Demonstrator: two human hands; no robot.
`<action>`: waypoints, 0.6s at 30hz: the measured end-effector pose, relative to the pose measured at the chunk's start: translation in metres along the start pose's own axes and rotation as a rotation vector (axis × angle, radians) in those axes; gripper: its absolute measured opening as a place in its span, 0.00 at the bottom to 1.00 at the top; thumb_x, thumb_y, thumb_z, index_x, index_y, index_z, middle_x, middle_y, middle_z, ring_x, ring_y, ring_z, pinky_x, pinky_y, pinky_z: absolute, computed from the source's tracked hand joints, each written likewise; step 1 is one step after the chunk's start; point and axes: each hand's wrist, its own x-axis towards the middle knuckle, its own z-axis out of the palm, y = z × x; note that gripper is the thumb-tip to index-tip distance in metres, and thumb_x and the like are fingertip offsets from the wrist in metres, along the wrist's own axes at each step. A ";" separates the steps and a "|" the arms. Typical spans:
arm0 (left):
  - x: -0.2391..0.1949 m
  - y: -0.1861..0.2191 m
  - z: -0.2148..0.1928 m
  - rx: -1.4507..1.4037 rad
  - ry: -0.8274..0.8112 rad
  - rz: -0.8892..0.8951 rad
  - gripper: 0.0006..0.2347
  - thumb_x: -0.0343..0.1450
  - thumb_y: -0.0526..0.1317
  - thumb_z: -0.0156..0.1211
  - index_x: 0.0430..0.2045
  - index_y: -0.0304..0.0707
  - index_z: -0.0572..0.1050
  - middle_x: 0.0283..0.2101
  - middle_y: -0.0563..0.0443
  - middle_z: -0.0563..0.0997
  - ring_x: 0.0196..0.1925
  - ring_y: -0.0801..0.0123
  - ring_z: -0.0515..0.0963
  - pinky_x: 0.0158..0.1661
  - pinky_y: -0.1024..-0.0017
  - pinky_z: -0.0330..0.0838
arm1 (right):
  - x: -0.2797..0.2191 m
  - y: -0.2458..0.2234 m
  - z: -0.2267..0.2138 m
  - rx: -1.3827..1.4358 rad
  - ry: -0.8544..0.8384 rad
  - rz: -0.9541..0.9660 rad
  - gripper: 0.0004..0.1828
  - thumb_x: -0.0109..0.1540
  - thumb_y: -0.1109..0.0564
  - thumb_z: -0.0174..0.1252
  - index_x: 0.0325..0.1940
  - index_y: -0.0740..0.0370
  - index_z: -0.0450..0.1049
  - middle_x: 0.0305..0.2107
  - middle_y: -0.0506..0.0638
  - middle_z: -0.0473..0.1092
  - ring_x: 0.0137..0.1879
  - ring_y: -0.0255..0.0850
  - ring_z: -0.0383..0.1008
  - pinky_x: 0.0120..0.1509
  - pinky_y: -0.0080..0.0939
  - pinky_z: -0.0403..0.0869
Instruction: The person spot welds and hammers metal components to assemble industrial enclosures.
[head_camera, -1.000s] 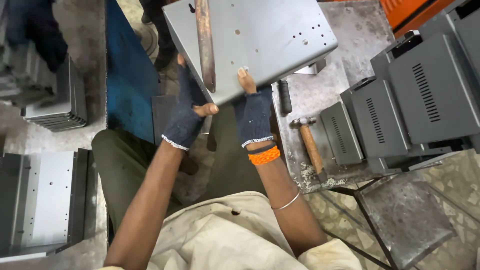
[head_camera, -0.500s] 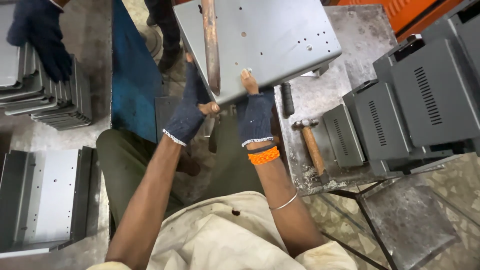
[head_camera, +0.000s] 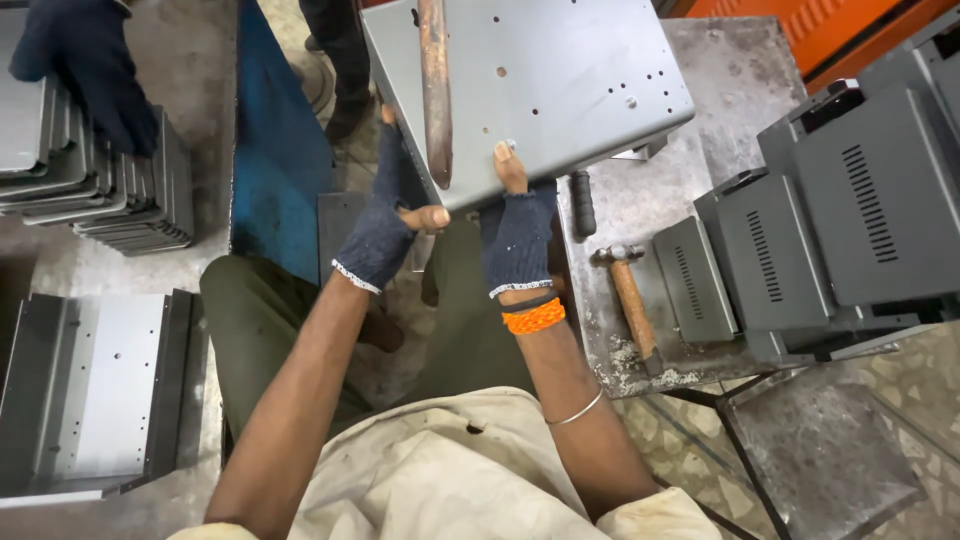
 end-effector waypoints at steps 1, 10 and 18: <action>0.001 -0.007 -0.004 0.054 0.003 0.024 0.60 0.60 0.47 0.78 0.80 0.43 0.31 0.85 0.43 0.41 0.85 0.60 0.44 0.79 0.64 0.45 | 0.001 0.005 -0.004 -0.021 -0.012 -0.012 0.30 0.65 0.49 0.60 0.65 0.70 0.71 0.64 0.52 0.68 0.69 0.38 0.66 0.75 0.42 0.61; 0.004 -0.004 -0.005 -0.010 -0.047 0.025 0.63 0.58 0.49 0.81 0.79 0.43 0.30 0.85 0.44 0.37 0.86 0.61 0.41 0.80 0.63 0.41 | -0.002 -0.002 0.008 0.067 0.058 0.014 0.28 0.63 0.54 0.63 0.64 0.73 0.71 0.59 0.51 0.70 0.64 0.39 0.68 0.74 0.45 0.64; -0.003 -0.023 -0.018 0.122 -0.010 0.056 0.61 0.59 0.47 0.80 0.80 0.41 0.33 0.85 0.43 0.39 0.86 0.60 0.41 0.80 0.63 0.40 | -0.010 -0.004 0.018 0.188 0.086 0.037 0.24 0.62 0.54 0.64 0.59 0.69 0.73 0.55 0.49 0.71 0.59 0.37 0.71 0.68 0.42 0.70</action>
